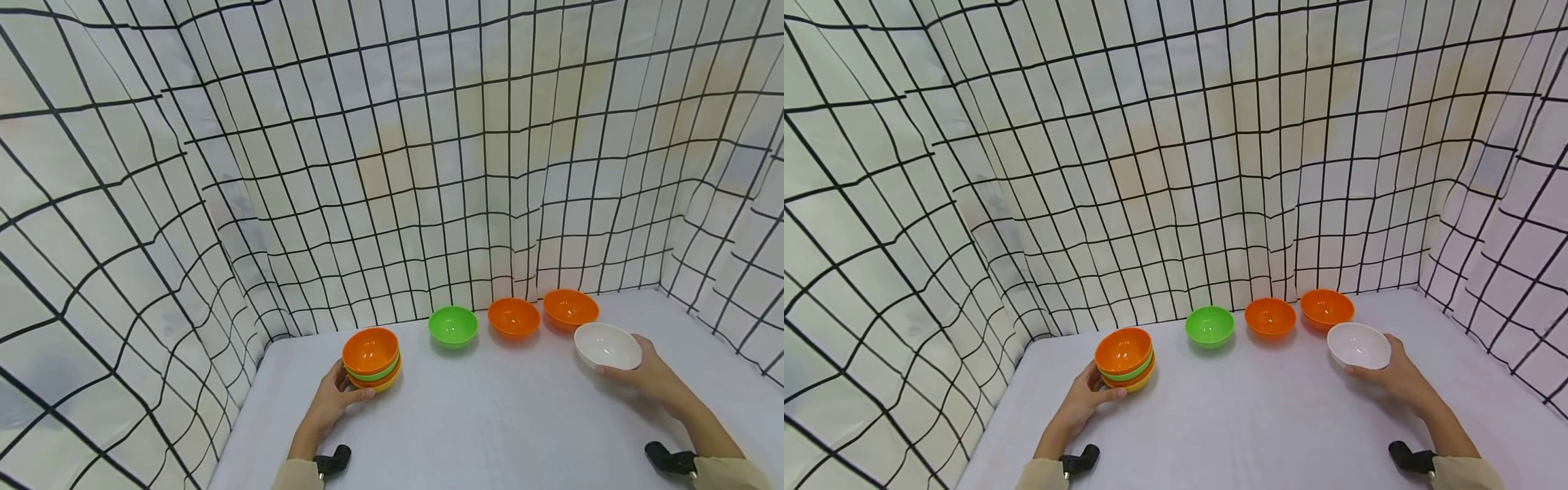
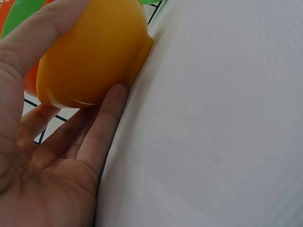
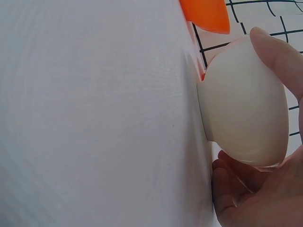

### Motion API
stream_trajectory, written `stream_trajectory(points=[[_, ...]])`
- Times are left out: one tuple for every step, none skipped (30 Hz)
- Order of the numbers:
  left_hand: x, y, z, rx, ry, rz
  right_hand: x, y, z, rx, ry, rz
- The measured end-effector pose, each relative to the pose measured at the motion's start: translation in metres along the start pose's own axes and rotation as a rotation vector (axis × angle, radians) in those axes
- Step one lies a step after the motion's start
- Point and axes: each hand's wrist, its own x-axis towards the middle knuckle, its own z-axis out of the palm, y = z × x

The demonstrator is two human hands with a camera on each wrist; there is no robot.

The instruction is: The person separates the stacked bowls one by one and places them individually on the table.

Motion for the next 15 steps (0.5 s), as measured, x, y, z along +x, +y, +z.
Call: stream_trajectory(points=[[-0.0002, 0.0004, 0.0000, -0.003, -0.001, 0.003, -0.0001, -0.0005, 0.0000, -0.001, 0.000, 0.001], [-0.0004, 0.0008, 0.0000, -0.003, 0.000, 0.007, -0.0002, -0.0010, -0.0001, -0.001, 0.000, 0.000], [-0.0004, 0.0009, -0.0001, -0.004, 0.000, 0.010, -0.0003, -0.0015, -0.0002, -0.002, -0.001, 0.003], [-0.0004, 0.0009, -0.0001, -0.001, -0.002, 0.014, -0.0003, -0.0019, -0.0002, -0.002, -0.002, 0.007], [-0.0006, 0.0011, 0.0000, 0.000, -0.002, 0.018, -0.0002, -0.0022, -0.0003, -0.001, -0.004, 0.010], [-0.0007, 0.0010, -0.0001, 0.003, -0.003, 0.020, 0.0000, -0.0024, -0.0005, 0.000, -0.007, 0.015], [-0.0009, 0.0010, 0.0001, 0.005, -0.003, 0.021, 0.0003, -0.0025, -0.0007, 0.000, -0.011, 0.023], [-0.0011, 0.0009, 0.0001, 0.011, -0.004, 0.026, 0.0007, -0.0025, -0.0010, 0.000, -0.015, 0.031], [-0.0012, 0.0006, 0.0002, 0.011, -0.004, 0.024, 0.0010, -0.0022, -0.0012, 0.000, -0.020, 0.040], [-0.0014, 0.0006, 0.0003, 0.013, -0.002, 0.022, 0.0015, -0.0019, -0.0016, 0.001, -0.025, 0.048], [-0.0014, 0.0004, 0.0004, 0.011, 0.002, 0.016, 0.0019, -0.0015, -0.0022, 0.001, -0.031, 0.056], [-0.0014, 0.0001, 0.0006, 0.013, 0.004, 0.014, 0.0020, -0.0010, -0.0029, -0.002, -0.038, 0.062], [-0.0015, 0.0000, 0.0007, 0.012, 0.007, 0.011, 0.0021, -0.0006, -0.0038, -0.006, -0.043, 0.067], [-0.0012, -0.0005, 0.0008, 0.012, 0.010, 0.007, 0.0018, -0.0006, -0.0051, -0.007, -0.048, 0.071], [-0.0009, -0.0006, 0.0010, 0.007, 0.013, -0.002, 0.0013, -0.0009, -0.0066, -0.009, -0.052, 0.075]])
